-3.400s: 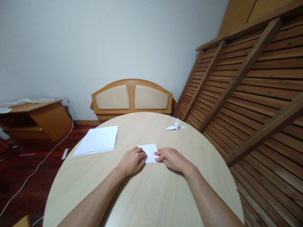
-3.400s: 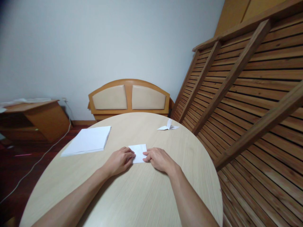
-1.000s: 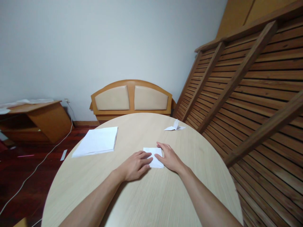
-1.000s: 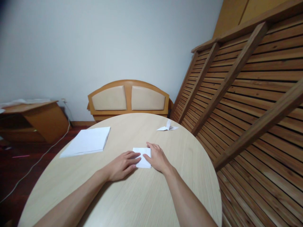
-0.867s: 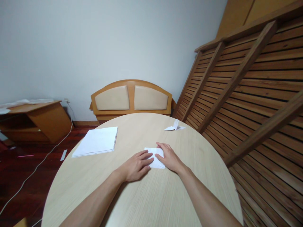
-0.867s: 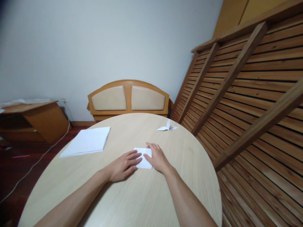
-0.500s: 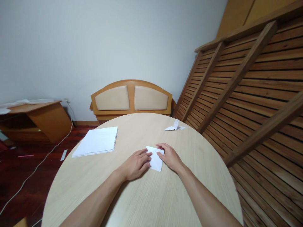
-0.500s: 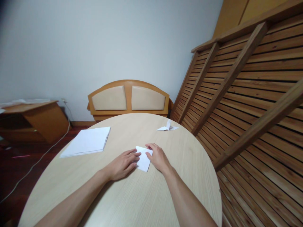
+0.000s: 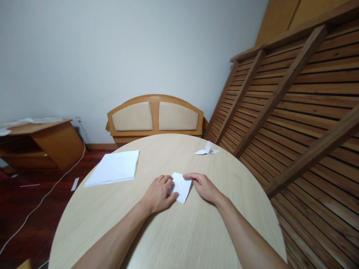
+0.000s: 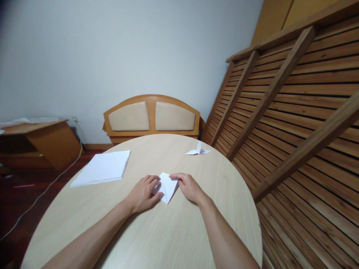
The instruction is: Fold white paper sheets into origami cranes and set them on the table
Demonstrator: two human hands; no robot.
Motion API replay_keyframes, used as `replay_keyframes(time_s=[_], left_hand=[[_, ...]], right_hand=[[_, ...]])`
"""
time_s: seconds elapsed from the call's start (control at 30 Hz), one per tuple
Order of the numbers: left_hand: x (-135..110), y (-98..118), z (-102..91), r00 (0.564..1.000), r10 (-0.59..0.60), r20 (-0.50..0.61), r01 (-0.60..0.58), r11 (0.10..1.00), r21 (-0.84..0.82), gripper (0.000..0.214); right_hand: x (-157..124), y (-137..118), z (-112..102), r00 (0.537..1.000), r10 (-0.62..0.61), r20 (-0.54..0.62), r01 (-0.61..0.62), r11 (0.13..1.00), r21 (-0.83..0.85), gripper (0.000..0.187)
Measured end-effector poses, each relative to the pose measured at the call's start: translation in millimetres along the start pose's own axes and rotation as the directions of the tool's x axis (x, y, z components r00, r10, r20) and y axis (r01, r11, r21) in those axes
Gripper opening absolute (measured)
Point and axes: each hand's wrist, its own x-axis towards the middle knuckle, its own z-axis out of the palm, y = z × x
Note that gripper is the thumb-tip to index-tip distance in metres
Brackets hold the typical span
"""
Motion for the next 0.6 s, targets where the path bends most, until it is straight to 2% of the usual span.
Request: replay_keyframes(time_s=[0.13, 0.3, 0.6], left_hand=[[-1, 0, 3.2, 1.000, -0.004, 0.007, 0.004, 1.000, -0.001, 0.041], [-2, 3, 6.0, 0.999, -0.047, -0.017, 0.047, 0.999, 0.014, 0.044], [-3, 4, 8.4, 0.999, -0.042, 0.001, 0.042, 0.999, 0.003, 0.058]], right_hand=[[-2, -9, -6, 0.995, -0.081, 0.056, 0.088, 0.987, -0.131, 0.039], [-2, -21, -7, 0.982, -0.139, 0.127, 0.163, 0.966, -0.202, 0.036], [0, -23, 2, 0.989, -0.130, 0.073, 0.144, 0.961, -0.238, 0.043]])
